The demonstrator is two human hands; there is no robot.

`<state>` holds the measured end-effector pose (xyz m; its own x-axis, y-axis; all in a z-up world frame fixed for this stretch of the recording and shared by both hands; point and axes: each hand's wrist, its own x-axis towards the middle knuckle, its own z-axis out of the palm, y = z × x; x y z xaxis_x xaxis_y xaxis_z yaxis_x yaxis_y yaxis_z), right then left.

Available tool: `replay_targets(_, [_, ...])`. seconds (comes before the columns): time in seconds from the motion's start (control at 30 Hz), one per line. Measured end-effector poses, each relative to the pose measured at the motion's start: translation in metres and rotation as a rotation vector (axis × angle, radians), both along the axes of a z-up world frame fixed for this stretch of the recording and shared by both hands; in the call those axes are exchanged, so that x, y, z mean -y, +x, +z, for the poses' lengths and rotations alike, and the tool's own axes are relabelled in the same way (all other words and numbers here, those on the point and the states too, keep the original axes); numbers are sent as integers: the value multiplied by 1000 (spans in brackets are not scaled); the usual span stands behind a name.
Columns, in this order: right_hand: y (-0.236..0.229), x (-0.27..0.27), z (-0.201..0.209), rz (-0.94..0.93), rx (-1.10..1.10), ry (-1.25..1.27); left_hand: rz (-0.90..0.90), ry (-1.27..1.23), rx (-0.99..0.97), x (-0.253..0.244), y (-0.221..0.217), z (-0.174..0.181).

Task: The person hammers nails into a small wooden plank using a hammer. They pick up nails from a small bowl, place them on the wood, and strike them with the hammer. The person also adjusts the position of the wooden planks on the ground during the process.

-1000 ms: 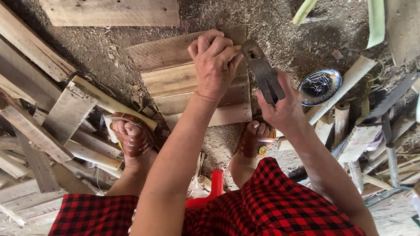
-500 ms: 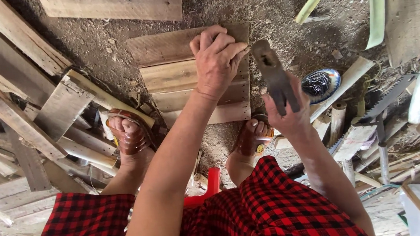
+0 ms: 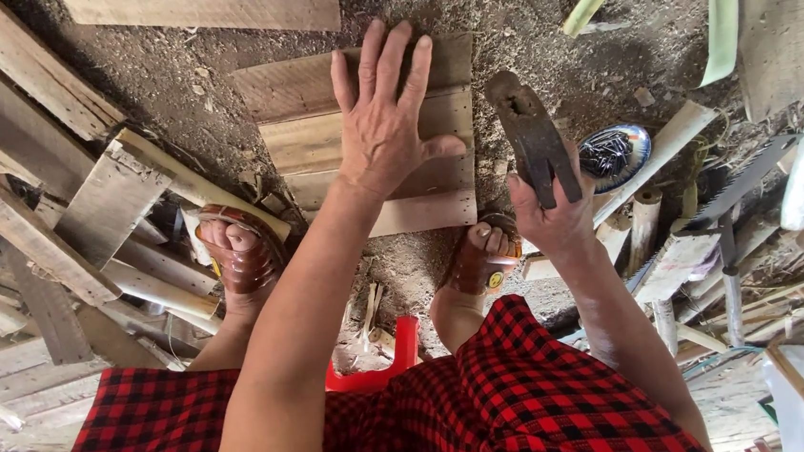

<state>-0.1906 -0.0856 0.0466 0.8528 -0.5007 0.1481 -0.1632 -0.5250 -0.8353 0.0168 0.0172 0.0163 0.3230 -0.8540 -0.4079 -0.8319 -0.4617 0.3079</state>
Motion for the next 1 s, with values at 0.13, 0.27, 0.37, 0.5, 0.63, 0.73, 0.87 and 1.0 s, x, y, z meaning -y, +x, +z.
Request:
replay_targets(0.13, [5,-1,7,-55,-229,156,1,-79,84,-4,0,-4])
replay_targets(0.27, [6,0,4,-9,-252,94,-5,-171,193,-6,0,-7])
replay_targets(0.37, [19,0,20,1,-280,155,-31,-142,212,-7,-1,-8])
replay_targets(0.5, [0,-6,1,12,-177,106,2,-207,186,-8,1,-6])
replay_targets(0.63, [-15,-3,-5,33,-81,-23,5,-209,184,-7,1,-7])
replay_targets(0.73, [-4,2,-3,45,-58,90,14,-220,174,-7,0,-7])
replay_targets(0.87, [11,0,10,35,-217,168,-11,-176,201,-7,-2,-9])
replay_targets(1.0, [16,-5,12,33,-169,65,-21,-60,62,0,3,9])
